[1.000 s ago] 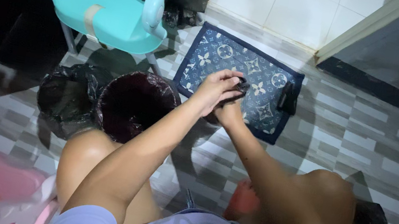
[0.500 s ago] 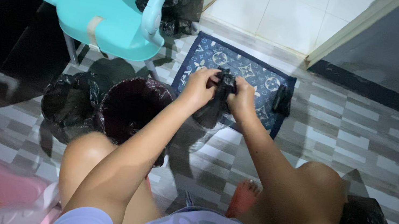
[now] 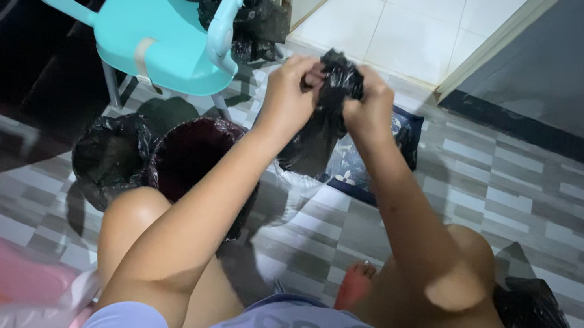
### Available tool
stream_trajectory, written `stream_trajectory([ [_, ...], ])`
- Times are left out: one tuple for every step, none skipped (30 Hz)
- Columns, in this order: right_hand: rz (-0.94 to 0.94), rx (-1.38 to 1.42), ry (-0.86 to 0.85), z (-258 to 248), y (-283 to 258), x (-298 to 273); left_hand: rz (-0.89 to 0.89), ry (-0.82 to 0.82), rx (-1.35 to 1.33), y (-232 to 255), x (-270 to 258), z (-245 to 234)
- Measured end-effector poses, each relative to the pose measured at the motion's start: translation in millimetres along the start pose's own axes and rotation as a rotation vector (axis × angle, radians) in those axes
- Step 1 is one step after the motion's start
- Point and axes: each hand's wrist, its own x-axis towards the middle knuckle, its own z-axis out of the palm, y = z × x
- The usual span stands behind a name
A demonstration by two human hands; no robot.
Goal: The person sits on the floor and repeatedly opens black plastic bags, places them into a red bucket, and ties them closed. The person handles multiple bags one at a time, adjusting and securing each before moving to the next.
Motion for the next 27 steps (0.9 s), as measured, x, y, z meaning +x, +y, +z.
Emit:
stream_trajectory([
  [-0.007,0.020,0.012,-4,-8,5,0.027,0.008,0.015,11,6,-1],
  [-0.014,0.039,0.024,-8,-16,11,0.032,0.007,0.005,21,12,-1],
  [-0.021,0.058,0.036,-12,-24,16,0.037,0.007,-0.006,31,18,-2],
  [-0.027,0.036,0.045,-17,-31,22,0.043,0.006,-0.017,40,23,-2],
  [-0.032,0.013,0.054,-23,-39,27,0.084,0.015,-0.014,50,28,-2],
  [-0.038,-0.009,0.064,-28,-46,32,0.126,0.023,-0.012,59,33,-1],
  [-0.050,0.043,0.078,-32,-53,37,0.168,0.031,-0.010,68,38,0],
  [-0.063,0.094,0.090,-35,-60,41,0.172,0.039,0.000,76,43,2],
  [-0.075,0.145,0.103,-39,-65,44,0.177,0.047,0.009,84,47,4],
  [-0.109,0.121,0.113,-44,-70,47,0.179,0.054,0.018,90,50,6],
  [-0.143,0.097,0.124,-50,-73,50,0.195,0.053,0.031,96,52,9],
  [-0.172,0.072,0.134,-56,-76,50,0.206,0.050,0.043,101,53,12],
  [-0.152,0.071,0.138,-62,-77,50,0.217,0.048,0.055,105,54,16],
  [-0.129,0.071,0.141,-68,-78,48,0.192,0.037,0.051,108,54,21],
  [-0.106,0.071,0.145,-74,-77,46,0.167,0.026,0.046,111,54,27],
  [-0.128,0.078,0.151,-78,-77,45,0.142,0.013,0.038,113,55,32],
  [-0.150,0.085,0.157,-83,-75,44,0.165,0.013,0.057,115,56,38],
  [-0.167,0.091,0.163,-89,-72,40,0.184,0.011,0.076,115,55,45],
  [-0.114,-0.008,0.177,-98,-67,38,0.203,0.009,0.095,116,53,53],
  [-0.053,-0.108,0.191,-107,-62,34,0.240,0.012,0.094,115,52,62],
  [0.008,-0.207,0.202,-116,-57,32,0.277,0.016,0.094,115,51,72],
  [-0.065,-0.231,0.232,-127,-50,26,0.309,0.015,0.090,114,48,84],
  [-0.139,-0.255,0.259,-139,-42,21,0.312,-0.004,0.072,113,45,96],
  [-0.216,-0.282,0.285,-151,-35,16,0.318,-0.023,0.052,112,43,109],
  [-0.267,-0.283,0.293,-163,-28,10,0.324,-0.042,0.032,112,41,123],
  [-0.320,-0.285,0.302,-176,-21,6,0.304,-0.068,0.003,112,39,138],
  [-0.373,-0.288,0.310,-189,-15,1,0.284,-0.094,-0.026,112,36,153],
])
